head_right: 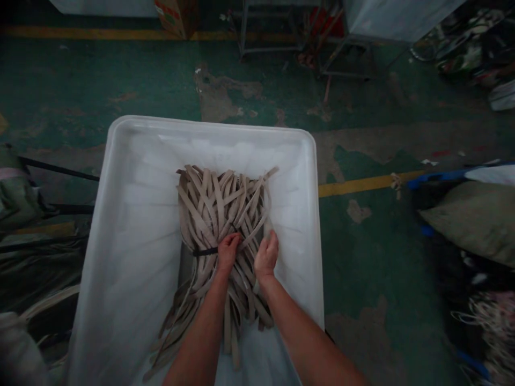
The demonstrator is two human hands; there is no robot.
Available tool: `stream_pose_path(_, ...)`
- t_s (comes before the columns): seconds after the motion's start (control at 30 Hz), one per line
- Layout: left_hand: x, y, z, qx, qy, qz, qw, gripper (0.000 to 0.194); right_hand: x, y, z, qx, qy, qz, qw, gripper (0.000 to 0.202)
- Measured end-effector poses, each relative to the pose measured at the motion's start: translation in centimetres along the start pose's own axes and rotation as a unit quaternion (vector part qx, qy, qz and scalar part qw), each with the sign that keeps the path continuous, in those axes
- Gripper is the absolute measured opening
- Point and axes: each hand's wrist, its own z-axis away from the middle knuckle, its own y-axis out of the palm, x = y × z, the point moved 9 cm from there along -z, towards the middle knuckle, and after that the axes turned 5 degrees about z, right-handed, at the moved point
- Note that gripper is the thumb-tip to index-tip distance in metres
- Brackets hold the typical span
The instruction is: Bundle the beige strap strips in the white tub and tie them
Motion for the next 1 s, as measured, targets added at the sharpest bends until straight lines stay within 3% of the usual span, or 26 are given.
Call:
stream_pose_path(0.13, -0.2, -0.2, -0.1, 0.0, 0.0, 0.011, 1.0, 0.04, -3.2, 2.2, -0.7, 0.037, 0.074, 0.056, 0.995, 0.089)
stream_pose_path(0.23, -0.8, -0.4, 0.2, 0.004, 0.002, 0.02, 1.0, 0.042, -3.8, 3.3, -0.7, 0.054, 0.086, 0.062, 0.993, 0.08)
stream_pose_path(0.3, -1.9, -0.5, 0.7, 0.013, 0.009, 0.016, 1.0, 0.042, -2.5, 3.8, -0.7, 0.083, 0.049, 0.056, 0.994, 0.068)
stream_pose_path(0.37, -3.5, -0.4, 1.3, 0.031, 0.026, -0.001, 0.999, 0.04, -0.1, 4.6, -0.4, 0.127, -0.031, 0.068, 0.989, 0.056)
stream_pose_path(0.5, -7.2, 0.6, 2.5, 0.097, 0.084, -0.071, 0.989, 0.034, 3.9, 7.7, 1.1, 0.209, -0.176, 0.17, 0.947, 0.038)
stream_pose_path(0.63, -8.3, 2.5, 2.1, 0.176, 0.118, -0.19, 0.959, 0.024, 4.4, 10.9, 2.8, 0.262, -0.187, 0.173, 0.931, 0.022)
stream_pose_path(0.77, -7.3, 3.2, -0.1, 0.197, 0.102, -0.32, 0.921, 0.025, 4.2, 11.0, 3.7, 0.282, -0.19, 0.11, 0.934, 0.02)
stream_pose_path(0.87, -6.9, 3.1, -1.6, 0.188, 0.095, -0.385, 0.898, 0.027, 2.4, 8.2, 1.2, 0.201, -0.128, 0.054, 0.97, 0.027)
stream_pose_path(0.93, -6.8, 3.1, -2.0, 0.184, 0.098, -0.412, 0.887, 0.026, -0.3, 6.1, -1.6, 0.104, -0.036, 0.037, 0.993, 0.035)
stream_pose_path(1.0, -6.7, 3.2, -1.9, 0.187, 0.105, -0.426, 0.879, 0.025, -3.1, 5.5, -4.0, 0.042, 0.045, 0.026, 0.998, 0.034)
